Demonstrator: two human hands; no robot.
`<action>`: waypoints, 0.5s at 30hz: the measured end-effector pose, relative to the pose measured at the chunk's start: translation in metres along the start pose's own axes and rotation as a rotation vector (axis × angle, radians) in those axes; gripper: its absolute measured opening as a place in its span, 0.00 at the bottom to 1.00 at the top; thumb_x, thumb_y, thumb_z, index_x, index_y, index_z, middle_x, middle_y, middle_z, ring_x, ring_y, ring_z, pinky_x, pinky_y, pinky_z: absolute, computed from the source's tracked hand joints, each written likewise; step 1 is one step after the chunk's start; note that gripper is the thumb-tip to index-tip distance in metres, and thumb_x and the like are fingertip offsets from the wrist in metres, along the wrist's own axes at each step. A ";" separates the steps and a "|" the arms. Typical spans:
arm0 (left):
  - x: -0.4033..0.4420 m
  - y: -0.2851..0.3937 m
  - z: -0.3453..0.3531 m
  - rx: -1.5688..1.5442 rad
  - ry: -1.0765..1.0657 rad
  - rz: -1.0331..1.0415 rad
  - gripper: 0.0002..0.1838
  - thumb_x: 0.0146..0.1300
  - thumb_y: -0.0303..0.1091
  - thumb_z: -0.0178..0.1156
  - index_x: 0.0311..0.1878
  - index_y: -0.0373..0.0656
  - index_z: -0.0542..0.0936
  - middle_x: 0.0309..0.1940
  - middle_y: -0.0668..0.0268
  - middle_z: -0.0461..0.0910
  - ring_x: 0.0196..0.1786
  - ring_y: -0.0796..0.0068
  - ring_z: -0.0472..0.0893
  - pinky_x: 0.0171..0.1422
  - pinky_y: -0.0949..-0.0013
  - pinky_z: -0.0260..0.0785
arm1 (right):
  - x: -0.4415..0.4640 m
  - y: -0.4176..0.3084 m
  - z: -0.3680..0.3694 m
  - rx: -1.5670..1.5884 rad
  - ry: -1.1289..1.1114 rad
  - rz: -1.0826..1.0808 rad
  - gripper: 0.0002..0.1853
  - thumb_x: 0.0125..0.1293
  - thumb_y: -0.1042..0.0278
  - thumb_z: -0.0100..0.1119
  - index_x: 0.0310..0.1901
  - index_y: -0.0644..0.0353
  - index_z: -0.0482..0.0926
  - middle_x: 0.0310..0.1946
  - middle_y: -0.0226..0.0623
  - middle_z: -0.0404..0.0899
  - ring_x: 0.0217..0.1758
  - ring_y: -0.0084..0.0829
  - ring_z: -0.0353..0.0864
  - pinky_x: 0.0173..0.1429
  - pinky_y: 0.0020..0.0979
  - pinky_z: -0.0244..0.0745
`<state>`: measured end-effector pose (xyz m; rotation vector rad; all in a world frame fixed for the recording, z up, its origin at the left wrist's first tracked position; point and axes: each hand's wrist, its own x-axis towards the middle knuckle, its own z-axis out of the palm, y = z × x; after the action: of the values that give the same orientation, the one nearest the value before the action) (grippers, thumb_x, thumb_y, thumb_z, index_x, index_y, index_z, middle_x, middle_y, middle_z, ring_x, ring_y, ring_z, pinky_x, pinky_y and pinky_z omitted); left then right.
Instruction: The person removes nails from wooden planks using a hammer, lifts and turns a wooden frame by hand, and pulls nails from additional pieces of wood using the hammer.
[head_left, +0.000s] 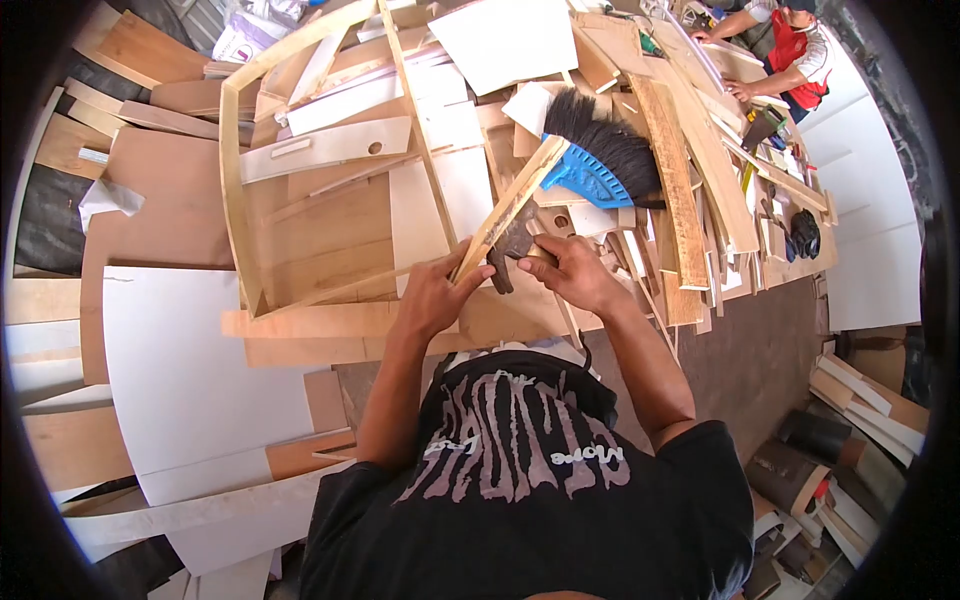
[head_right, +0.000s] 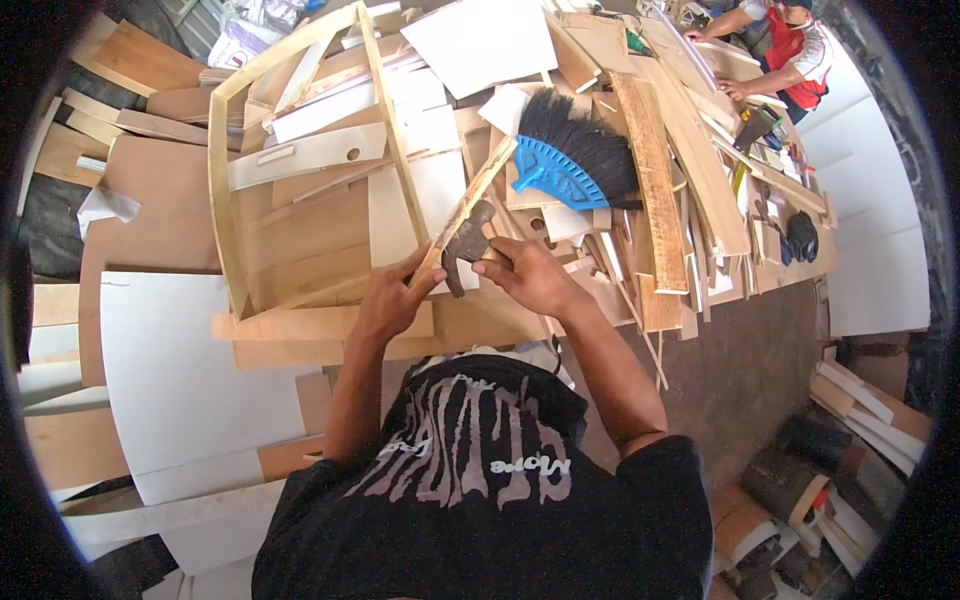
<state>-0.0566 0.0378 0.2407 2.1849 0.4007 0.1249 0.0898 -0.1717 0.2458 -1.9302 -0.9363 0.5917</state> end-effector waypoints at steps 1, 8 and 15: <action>0.003 -0.003 0.002 -0.037 -0.014 -0.022 0.36 0.70 0.56 0.68 0.71 0.39 0.78 0.45 0.43 0.89 0.47 0.62 0.89 0.55 0.62 0.77 | 0.002 -0.001 -0.003 -0.004 0.002 -0.009 0.24 0.72 0.53 0.69 0.34 0.70 0.77 0.21 0.52 0.74 0.24 0.42 0.74 0.35 0.45 0.69; 0.015 0.006 0.001 -0.069 -0.028 -0.052 0.37 0.69 0.55 0.69 0.68 0.32 0.79 0.29 0.42 0.85 0.28 0.62 0.84 0.41 0.60 0.76 | 0.016 -0.001 -0.019 -0.044 -0.082 0.038 0.23 0.74 0.53 0.67 0.34 0.69 0.77 0.20 0.47 0.76 0.24 0.39 0.75 0.35 0.43 0.71; 0.028 0.018 -0.007 -0.097 -0.026 -0.028 0.36 0.71 0.54 0.68 0.69 0.32 0.78 0.34 0.40 0.86 0.34 0.58 0.87 0.46 0.60 0.77 | 0.033 -0.011 -0.040 -0.212 -0.124 -0.031 0.22 0.74 0.53 0.66 0.40 0.71 0.77 0.26 0.54 0.78 0.29 0.48 0.80 0.39 0.46 0.73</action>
<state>-0.0274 0.0427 0.2575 2.0822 0.4019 0.0984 0.1341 -0.1623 0.2740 -2.0807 -1.1448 0.6206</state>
